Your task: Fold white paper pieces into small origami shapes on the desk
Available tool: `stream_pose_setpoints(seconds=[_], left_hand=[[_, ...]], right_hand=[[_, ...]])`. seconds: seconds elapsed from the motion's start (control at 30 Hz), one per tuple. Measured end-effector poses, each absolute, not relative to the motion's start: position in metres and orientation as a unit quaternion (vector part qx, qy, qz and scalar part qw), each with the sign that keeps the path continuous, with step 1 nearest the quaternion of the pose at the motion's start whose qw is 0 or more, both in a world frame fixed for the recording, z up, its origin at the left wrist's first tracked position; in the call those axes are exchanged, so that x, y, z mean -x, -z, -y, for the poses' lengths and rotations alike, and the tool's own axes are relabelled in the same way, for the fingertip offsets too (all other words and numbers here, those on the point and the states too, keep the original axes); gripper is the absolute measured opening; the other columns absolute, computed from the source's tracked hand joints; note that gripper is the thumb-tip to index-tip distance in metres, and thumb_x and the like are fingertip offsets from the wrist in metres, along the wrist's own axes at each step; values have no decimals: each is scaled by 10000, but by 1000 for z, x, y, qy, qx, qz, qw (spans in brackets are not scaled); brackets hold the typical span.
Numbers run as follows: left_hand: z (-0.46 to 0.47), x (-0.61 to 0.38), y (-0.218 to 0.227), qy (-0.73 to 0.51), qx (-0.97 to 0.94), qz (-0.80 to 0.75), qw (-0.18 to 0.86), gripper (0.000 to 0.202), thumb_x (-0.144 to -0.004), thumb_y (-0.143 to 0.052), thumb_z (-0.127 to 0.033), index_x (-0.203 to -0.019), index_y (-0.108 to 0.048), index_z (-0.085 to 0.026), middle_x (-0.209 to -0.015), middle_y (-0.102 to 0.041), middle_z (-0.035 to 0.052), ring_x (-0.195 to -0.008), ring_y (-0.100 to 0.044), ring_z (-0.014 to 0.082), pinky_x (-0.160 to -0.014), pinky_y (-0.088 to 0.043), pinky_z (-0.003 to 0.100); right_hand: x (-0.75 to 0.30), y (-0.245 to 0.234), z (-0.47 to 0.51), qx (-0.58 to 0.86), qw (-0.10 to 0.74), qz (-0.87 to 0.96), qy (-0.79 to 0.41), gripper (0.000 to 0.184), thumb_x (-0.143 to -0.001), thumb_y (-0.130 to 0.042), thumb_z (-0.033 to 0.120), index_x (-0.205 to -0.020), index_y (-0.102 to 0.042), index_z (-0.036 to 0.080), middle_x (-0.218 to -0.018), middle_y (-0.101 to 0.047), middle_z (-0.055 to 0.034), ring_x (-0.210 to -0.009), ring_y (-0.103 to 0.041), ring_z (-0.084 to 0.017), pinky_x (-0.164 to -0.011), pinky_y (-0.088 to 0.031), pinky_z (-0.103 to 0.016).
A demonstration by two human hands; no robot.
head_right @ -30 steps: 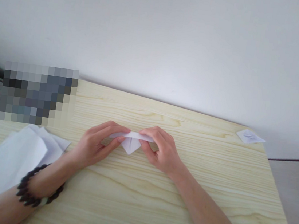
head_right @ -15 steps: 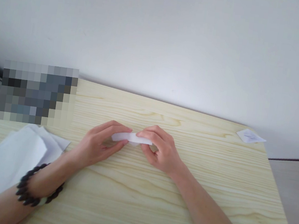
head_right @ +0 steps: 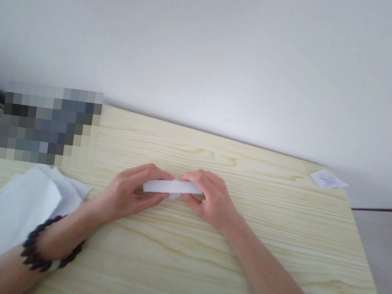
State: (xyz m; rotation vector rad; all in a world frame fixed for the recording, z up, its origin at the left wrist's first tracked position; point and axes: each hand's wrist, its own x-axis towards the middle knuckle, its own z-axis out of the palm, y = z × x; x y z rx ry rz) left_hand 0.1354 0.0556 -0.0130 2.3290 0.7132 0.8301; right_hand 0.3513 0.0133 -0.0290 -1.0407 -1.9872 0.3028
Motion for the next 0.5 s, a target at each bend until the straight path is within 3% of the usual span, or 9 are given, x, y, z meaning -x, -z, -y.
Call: stream_pose_setpoints(seconds=[0.23, 0.37, 0.5], left_hand=[[-55, -135, 12, -283, -871, -298, 270, 254, -797, -594, -92, -1036, -613, -178, -839, -672, -5, -703, -614, 105, -655, -471, 198], [-54, -135, 12, -327, -851, -302, 278, 236, -836, -545, -87, -1053, -603, -161, -913, -702, 22, -737, -647, 97, -635, -482, 169], [-55, -134, 11, -356, -842, -267, 305, 172, -852, -530, -75, -967, -621, -165, -851, -697, 19, -724, -650, 95, -633, -489, 170]], right_hand=[[-351, 30, -12, 420, 421, 796, -112, 120, -844, -614, 194, -947, -561, 222, -771, -702, -3, -638, -641, -128, -621, -479, -233], [-352, 31, -12, 410, 427, 797, -124, 146, -838, -654, 202, -962, -579, 223, -795, -726, -3, -614, -645, -102, -597, -475, -197], [-352, 30, -12, 397, 435, 797, -138, 131, -839, -647, 158, -941, -597, 222, -751, -717, 2, -568, -609, -84, -547, -446, -183]])
